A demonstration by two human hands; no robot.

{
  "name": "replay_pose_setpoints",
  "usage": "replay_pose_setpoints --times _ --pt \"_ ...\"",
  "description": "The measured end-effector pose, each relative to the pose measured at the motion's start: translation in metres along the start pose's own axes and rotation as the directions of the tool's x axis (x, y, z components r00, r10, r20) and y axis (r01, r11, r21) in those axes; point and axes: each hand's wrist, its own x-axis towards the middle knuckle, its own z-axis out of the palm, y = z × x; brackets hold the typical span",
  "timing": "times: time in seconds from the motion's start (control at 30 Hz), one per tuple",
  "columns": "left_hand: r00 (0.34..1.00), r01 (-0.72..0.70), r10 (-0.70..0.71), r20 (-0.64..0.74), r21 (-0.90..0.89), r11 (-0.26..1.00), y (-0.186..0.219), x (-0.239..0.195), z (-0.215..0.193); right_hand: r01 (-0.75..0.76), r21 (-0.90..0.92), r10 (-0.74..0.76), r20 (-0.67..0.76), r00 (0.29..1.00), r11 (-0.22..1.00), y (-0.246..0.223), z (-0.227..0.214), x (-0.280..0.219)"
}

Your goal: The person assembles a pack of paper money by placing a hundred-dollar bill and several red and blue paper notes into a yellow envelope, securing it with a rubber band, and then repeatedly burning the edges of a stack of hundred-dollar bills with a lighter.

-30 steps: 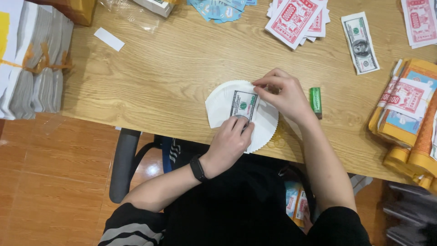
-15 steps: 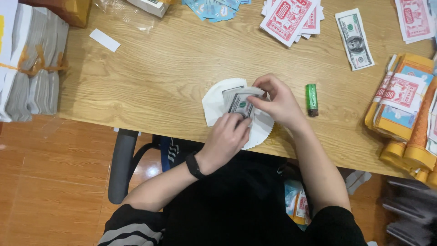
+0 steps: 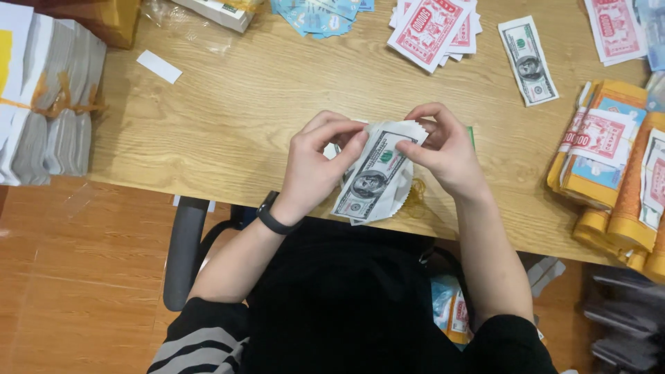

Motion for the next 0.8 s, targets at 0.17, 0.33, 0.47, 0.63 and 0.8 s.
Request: replay_pose_setpoints --times 0.17,0.33,0.47,0.63,0.8 --pt "0.998 -0.058 0.058 0.031 -0.015 0.998 0.005 0.011 0.006 0.077 -0.028 -0.077 -0.001 0.997 0.997 -0.006 -0.006 0.003" --pt "0.993 -0.061 0.067 0.092 -0.069 0.996 0.009 0.031 0.018 0.179 -0.12 -0.191 -0.1 0.976 0.977 -0.025 -0.012 0.007" --pt "0.977 -0.067 0.07 0.202 -0.023 0.997 0.0 0.053 0.04 0.29 -0.199 -0.325 -0.174 0.929 0.936 -0.049 -0.018 0.023" --pt "0.99 -0.115 0.112 0.085 0.023 0.993 -0.046 0.085 0.082 0.431 -0.218 -0.479 -0.279 0.832 0.876 -0.033 -0.018 0.064" --pt "1.0 0.005 -0.005 0.015 0.026 1.0 -0.091 0.093 0.101 0.248 -0.238 -0.331 -0.436 0.837 0.939 0.01 -0.009 0.086"
